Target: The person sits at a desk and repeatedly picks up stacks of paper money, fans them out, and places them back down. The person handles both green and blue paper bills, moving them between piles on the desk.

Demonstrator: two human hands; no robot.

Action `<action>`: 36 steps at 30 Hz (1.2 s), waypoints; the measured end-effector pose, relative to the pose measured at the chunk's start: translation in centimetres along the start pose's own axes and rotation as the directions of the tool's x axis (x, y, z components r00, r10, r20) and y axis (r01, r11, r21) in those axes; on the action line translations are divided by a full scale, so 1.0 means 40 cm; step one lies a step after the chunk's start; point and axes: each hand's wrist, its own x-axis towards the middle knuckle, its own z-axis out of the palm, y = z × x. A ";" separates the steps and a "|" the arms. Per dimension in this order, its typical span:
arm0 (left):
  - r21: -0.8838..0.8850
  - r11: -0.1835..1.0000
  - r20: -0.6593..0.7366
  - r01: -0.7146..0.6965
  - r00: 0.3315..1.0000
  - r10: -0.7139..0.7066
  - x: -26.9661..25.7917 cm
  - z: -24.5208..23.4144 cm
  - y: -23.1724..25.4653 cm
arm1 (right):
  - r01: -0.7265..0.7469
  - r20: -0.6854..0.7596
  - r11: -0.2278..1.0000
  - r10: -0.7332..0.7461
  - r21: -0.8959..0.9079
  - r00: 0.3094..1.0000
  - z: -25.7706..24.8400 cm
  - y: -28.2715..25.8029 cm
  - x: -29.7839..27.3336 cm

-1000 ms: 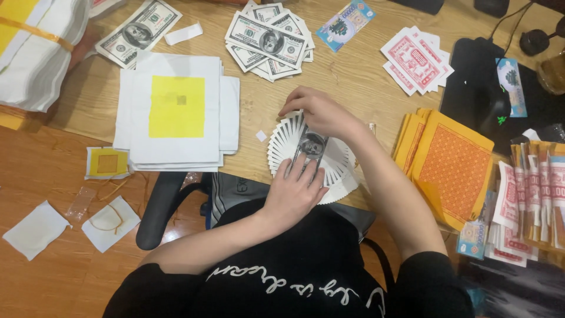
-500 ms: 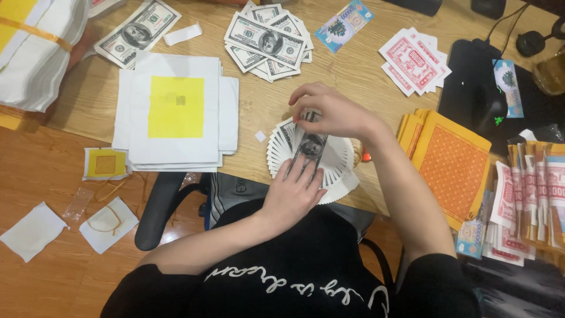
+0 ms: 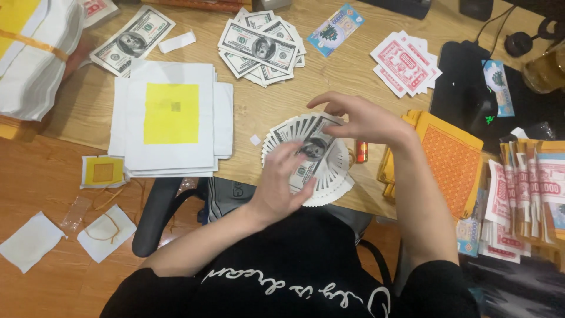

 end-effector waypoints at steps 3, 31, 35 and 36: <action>-0.504 0.821 0.081 0.268 0.961 -0.264 0.082 -0.028 -0.044 | 0.080 -0.072 0.995 -0.075 0.060 0.995 -0.027 -0.015 -0.047; -0.457 0.250 0.755 0.853 0.521 -0.397 0.250 -0.050 -0.016 | 0.118 -0.388 0.763 -0.448 -0.636 0.806 0.005 -0.079 -0.084; -0.428 0.430 0.703 0.795 0.592 -0.394 0.268 -0.065 -0.045 | 0.163 -0.351 0.768 -0.456 -0.619 0.818 -0.008 -0.066 -0.070; -0.503 0.472 0.674 0.724 0.670 -0.310 0.282 -0.077 -0.055 | 0.171 -0.384 0.821 -0.426 -0.545 0.819 -0.017 -0.057 -0.067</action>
